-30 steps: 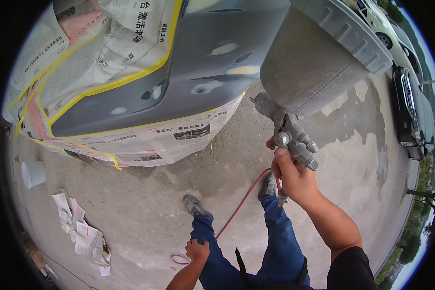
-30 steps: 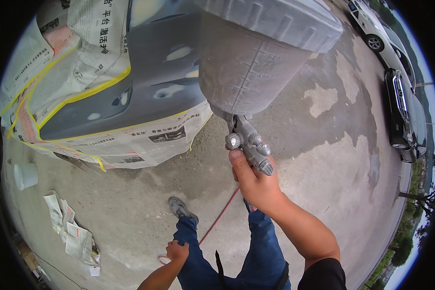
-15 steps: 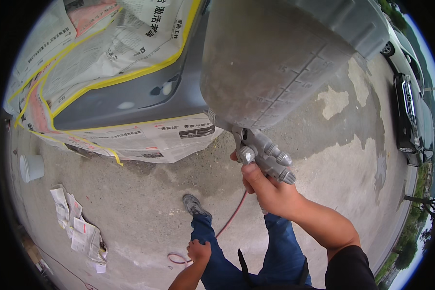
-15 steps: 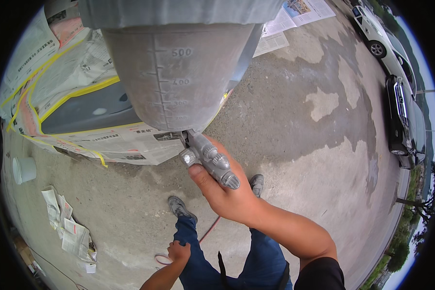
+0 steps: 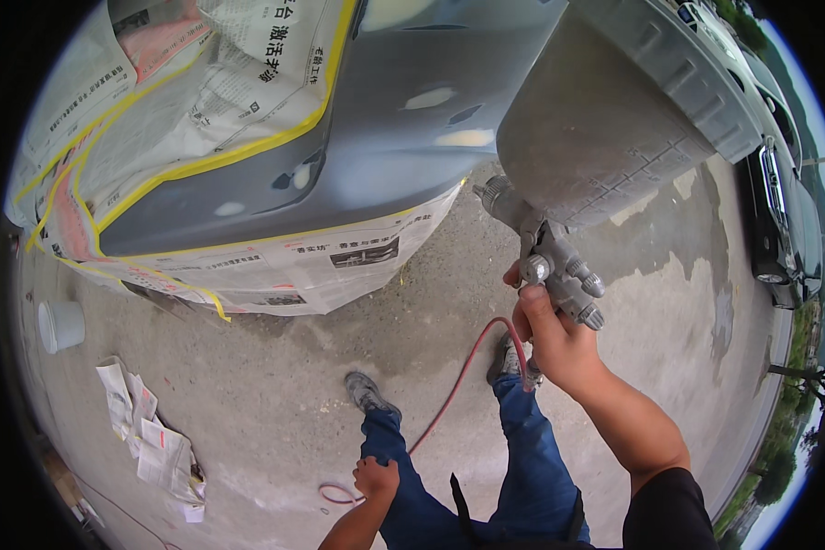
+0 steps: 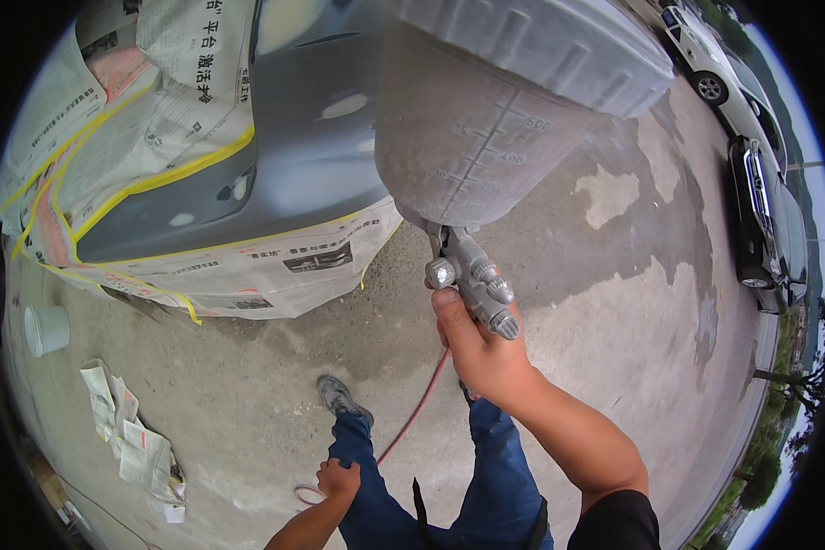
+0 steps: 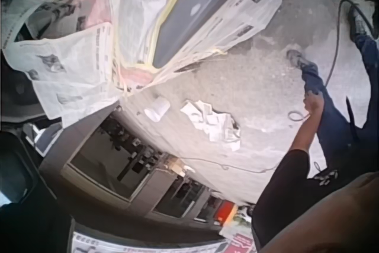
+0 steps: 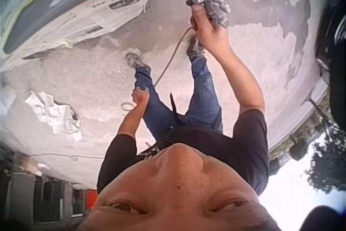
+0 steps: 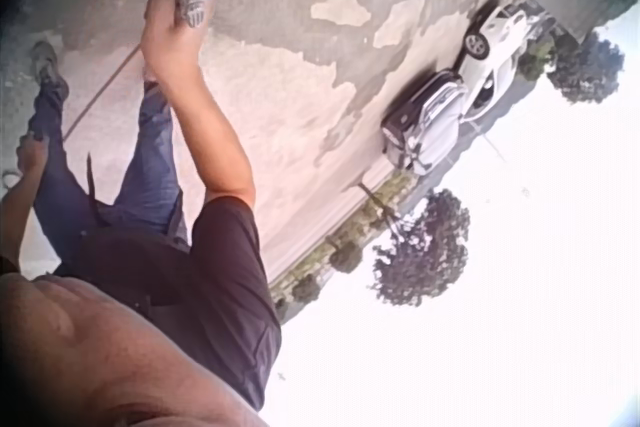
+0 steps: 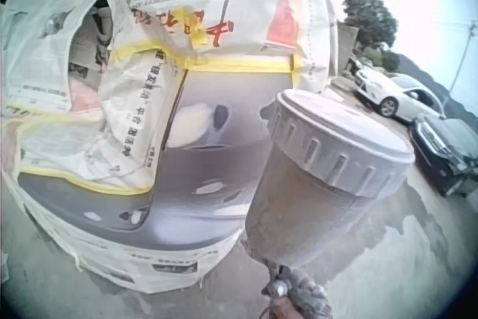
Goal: The person uses a spray gun to apply a coat of light blue paint to a car's trunk lid, which is masked with newspaper and tape. The person moves around the vehicle to cover the surface evenly, then walks into a garage area to refill the spray gun from a paint can.
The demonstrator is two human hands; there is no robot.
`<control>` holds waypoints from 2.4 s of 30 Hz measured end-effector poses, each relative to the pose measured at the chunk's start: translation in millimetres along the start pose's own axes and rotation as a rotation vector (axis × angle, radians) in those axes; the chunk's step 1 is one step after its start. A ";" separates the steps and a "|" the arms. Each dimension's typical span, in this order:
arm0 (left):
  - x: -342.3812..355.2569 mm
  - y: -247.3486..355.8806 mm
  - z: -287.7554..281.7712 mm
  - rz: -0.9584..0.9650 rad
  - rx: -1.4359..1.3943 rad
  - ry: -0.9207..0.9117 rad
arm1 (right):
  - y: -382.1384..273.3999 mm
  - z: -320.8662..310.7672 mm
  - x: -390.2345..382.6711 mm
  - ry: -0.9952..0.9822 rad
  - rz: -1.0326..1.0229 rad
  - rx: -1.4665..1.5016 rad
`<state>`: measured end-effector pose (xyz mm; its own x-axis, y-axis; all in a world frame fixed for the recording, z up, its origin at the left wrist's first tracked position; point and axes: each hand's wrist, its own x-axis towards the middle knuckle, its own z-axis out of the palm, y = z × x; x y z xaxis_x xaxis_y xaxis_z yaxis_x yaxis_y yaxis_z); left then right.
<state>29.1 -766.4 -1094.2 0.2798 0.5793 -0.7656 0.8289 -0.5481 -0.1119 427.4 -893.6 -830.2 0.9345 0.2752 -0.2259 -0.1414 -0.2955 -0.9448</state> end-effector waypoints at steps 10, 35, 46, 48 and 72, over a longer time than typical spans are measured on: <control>0.0 3.2 -4.5 -0.033 0.026 -0.036 | -1.8 -4.1 4.6 0.101 -0.054 -0.003; -1.1 13.5 -4.0 -0.051 0.048 -0.043 | -13.9 -17.7 19.8 -0.011 -0.043 0.088; -0.9 17.2 -7.3 -0.040 0.061 -0.055 | -5.2 -43.1 22.1 0.150 -0.012 -0.004; -1.1 17.9 -8.1 -0.041 0.062 -0.056 | -7.7 -38.5 22.2 0.102 -0.016 0.035; -2.2 14.7 -9.3 -0.045 0.049 -0.064 | -2.2 -41.6 28.4 0.103 -0.166 -0.034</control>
<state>45.1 -770.1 -1088.3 0.2098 0.5647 -0.7982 0.8148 -0.5522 -0.1765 467.9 -923.2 -824.7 0.9727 0.2283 -0.0411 0.0265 -0.2852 -0.9581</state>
